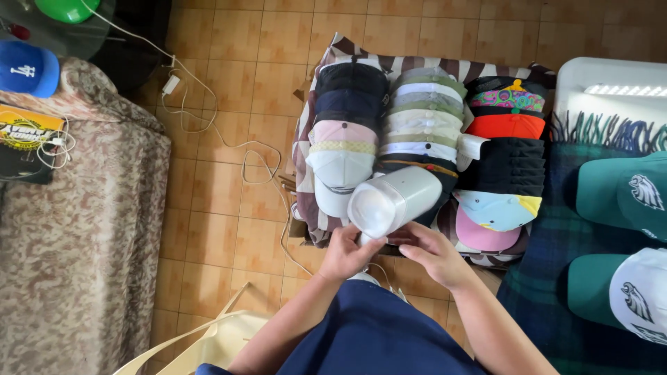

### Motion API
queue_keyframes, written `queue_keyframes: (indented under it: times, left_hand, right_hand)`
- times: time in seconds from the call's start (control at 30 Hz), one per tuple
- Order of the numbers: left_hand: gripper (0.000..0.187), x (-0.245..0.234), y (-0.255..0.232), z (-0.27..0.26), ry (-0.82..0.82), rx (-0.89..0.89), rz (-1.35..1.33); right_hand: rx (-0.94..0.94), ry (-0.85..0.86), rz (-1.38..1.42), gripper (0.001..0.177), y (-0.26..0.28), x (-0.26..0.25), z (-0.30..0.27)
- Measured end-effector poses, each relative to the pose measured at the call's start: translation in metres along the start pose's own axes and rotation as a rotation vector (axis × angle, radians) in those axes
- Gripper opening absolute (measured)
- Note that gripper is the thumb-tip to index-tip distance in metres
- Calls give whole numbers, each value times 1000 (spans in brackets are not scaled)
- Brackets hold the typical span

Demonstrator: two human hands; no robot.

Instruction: Cleaning a baseball cap using a brush and a hair dryer, then organizing it on a rack.

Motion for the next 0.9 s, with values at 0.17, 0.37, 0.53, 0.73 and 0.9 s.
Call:
queue_keyframes:
  times: [0.17,0.37,0.53,0.73,0.9]
  left_hand:
    - [46,52,-22,-1,266,-143,213]
    - [28,141,7,-43,576,-359,151]
    - [51,232,11,-90,722,-395,586]
    - [35,324,4,-197,680,-531,527]
    - [33,386,-18,-257,876,-96,601]
  right_hand:
    - [-49,-240,-231,32,-5,-58,-55]
    - [-29,-690,-40,39,-35,-122,-212]
    - [-11,-953,-73,36,-40,-164,-392]
    - [4,-1271,-240,32,-27,-170,-578]
    - [170,-1285,-400,38,-63,-183,-666]
Point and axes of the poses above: each hand's wrist, its own z-axis towards the middle knuckle, its own x-axis out of the palm, y = z × x, the point moved 7 cm from there along z, towards the middle knuckle, and after that the axes turned 5 degrees about z, right-handed, at the moved point
